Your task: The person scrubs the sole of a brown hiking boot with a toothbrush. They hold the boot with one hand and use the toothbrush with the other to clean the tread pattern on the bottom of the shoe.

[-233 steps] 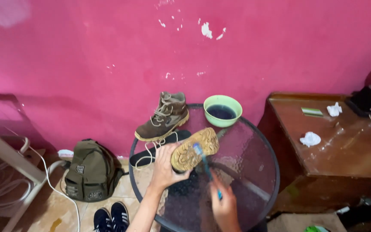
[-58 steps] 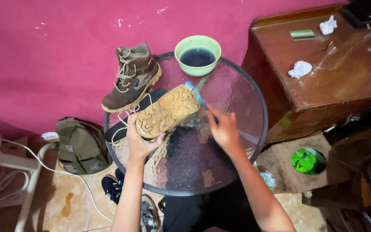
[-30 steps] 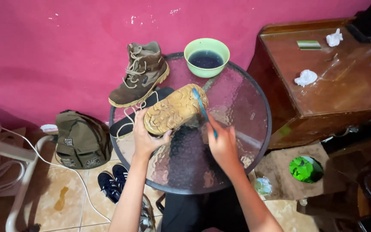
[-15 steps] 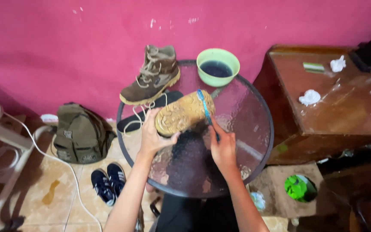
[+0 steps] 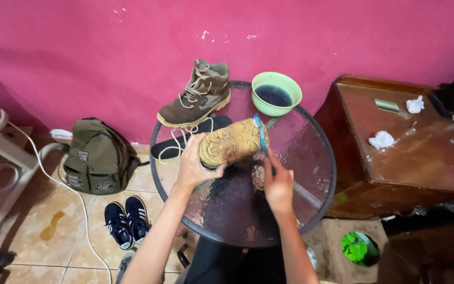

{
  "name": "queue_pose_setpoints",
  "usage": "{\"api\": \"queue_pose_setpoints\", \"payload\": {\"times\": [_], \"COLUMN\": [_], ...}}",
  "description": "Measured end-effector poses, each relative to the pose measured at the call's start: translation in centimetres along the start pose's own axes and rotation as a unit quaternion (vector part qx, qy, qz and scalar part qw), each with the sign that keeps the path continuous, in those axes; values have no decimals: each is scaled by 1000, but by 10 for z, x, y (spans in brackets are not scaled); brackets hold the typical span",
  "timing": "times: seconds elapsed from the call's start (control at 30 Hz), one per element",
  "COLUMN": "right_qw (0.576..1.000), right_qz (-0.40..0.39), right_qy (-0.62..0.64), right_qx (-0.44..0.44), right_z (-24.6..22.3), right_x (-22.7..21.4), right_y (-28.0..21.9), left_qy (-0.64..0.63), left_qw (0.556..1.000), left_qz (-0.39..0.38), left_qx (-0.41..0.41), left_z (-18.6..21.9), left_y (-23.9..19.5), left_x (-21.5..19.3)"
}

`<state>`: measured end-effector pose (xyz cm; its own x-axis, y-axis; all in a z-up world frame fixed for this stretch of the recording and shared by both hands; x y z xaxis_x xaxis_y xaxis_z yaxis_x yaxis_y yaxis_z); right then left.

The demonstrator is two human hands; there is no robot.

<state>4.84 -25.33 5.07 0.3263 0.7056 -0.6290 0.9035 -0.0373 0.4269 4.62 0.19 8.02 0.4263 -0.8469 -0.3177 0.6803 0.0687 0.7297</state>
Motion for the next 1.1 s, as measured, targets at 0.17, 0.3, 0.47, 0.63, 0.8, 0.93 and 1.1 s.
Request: {"api": "queue_pose_setpoints", "payload": {"times": [0.17, 0.3, 0.47, 0.63, 0.8, 0.93, 1.1], "right_qw": [999, 990, 999, 1000, 998, 1000, 988], "right_qz": [-14, -69, -36, -24, -34, 13, 9], "right_qy": [3, -42, -6, 1, -10, 14, -4], "right_qx": [-41, 118, -10, 8, -58, -12, -154], "right_z": [-34, 9, -40, -14, -60, -51, -87], "right_x": [3, 2, -4, -7, -5, -12, -5], "right_y": [-48, -59, -55, -54, -70, -46, -67], "left_qy": [-5, 1, 2, 6, 5, -48, -7], "left_qw": [999, 1000, 1000, 1000, 1000, 998, 1000], "left_qz": [-18, -26, -15, -18, -17, 29, -26], "left_qx": [-27, -13, -1, 2, 2, -33, 0], "left_z": [-6, -1, -1, 1, -5, -17, -6], "left_y": [2, 2, 6, -3, -3, -2, -2], "left_x": [4, 4, 5, 6, 8, 3, 8]}}
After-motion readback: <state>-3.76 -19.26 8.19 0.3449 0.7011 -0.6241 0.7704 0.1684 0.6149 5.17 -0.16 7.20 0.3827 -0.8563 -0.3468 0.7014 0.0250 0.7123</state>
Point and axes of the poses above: each hand's wrist, its own y-axis towards the middle knuckle, its own x-axis out of the palm, z = x × y, the point moved 9 cm from there along y, towards the middle knuckle, and after that the axes turned 8 degrees about -x, right-handed, at the moved point
